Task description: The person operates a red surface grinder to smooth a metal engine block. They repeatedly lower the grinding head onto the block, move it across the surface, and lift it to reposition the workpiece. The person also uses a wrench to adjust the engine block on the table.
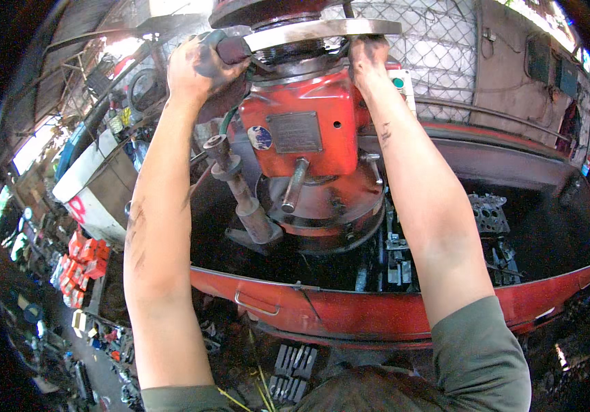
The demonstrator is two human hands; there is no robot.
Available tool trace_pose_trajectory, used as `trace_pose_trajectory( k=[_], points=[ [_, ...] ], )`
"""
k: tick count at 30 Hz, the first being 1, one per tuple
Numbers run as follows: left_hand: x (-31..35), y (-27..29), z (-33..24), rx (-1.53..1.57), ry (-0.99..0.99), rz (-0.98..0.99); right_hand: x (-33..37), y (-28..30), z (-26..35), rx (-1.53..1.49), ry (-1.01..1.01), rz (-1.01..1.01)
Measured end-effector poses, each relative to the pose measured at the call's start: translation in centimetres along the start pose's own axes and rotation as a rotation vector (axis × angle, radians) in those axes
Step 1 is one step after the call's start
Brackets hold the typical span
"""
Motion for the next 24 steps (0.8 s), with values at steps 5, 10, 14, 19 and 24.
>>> trace_pose_trajectory(
  k=[5,10,14,19,24],
  points=[
    [0.6,-0.7,0.5,0.014,-0.044,-0.060,-1.7,0.3,-2.5,-0.207,-0.069,0.035],
    [0.9,-1.0,0.7,-0.008,-0.061,-0.060,-2.6,0.2,-4.2,-0.307,-0.122,0.076],
    [1.4,-0.7,1.1,0.010,-0.092,-0.159,-2.5,-0.2,-3.9,-0.431,-0.138,0.108],
    [1.8,-1.2,1.6,0.006,-0.051,-0.157,0.0,-0.1,-1.1,0.167,-0.072,-0.012],
    [1.8,-1.0,1.5,-0.029,-0.010,-0.109,2.4,-1.3,2.5,0.328,0.098,0.035]
  ],
)
Point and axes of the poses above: each hand's wrist, its own x-axis away from the middle knuckle, its own y-axis out of the back of the hand, z = x × y, the point moved 9 cm from there along -x, towards the middle knuckle, and after that the axes turned 15 degrees about -y, right-handed, at the moved point
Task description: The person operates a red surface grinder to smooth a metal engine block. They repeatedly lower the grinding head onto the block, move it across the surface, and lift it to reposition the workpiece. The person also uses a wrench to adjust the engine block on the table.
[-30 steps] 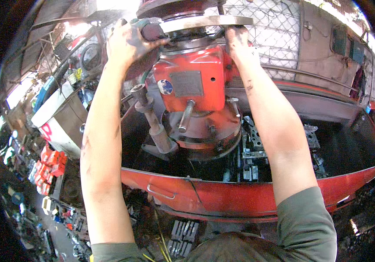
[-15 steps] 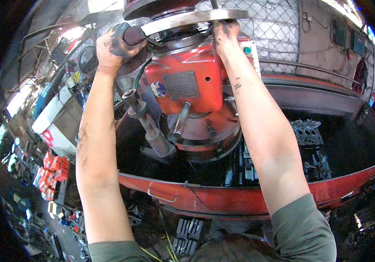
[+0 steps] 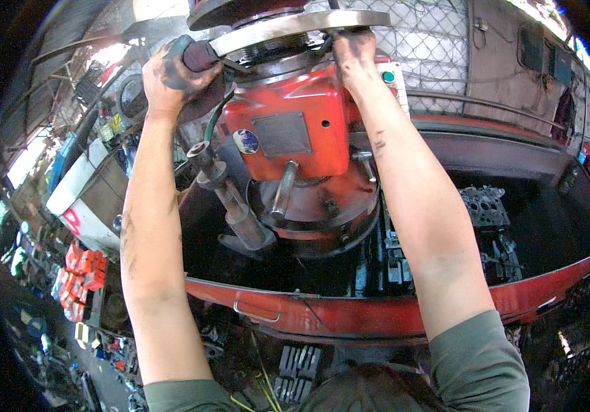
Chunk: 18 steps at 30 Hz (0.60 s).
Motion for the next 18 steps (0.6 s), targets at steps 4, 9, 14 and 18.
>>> trace_pose_trajectory(
  k=[4,9,14,18],
  points=[
    [-0.1,0.3,-0.1,0.023,0.011,0.002,1.3,0.0,-0.9,-0.083,-0.009,0.176],
    [0.4,1.2,-0.7,0.019,0.129,0.062,8.2,3.1,-9.9,0.245,-0.337,0.308],
    [3.9,6.4,-5.5,0.144,0.256,-0.158,17.8,8.9,-17.9,0.779,-0.697,0.482],
    [9.7,-1.8,-11.4,0.766,0.804,0.261,19.3,9.4,-17.5,0.848,-0.755,0.624]
  ],
)
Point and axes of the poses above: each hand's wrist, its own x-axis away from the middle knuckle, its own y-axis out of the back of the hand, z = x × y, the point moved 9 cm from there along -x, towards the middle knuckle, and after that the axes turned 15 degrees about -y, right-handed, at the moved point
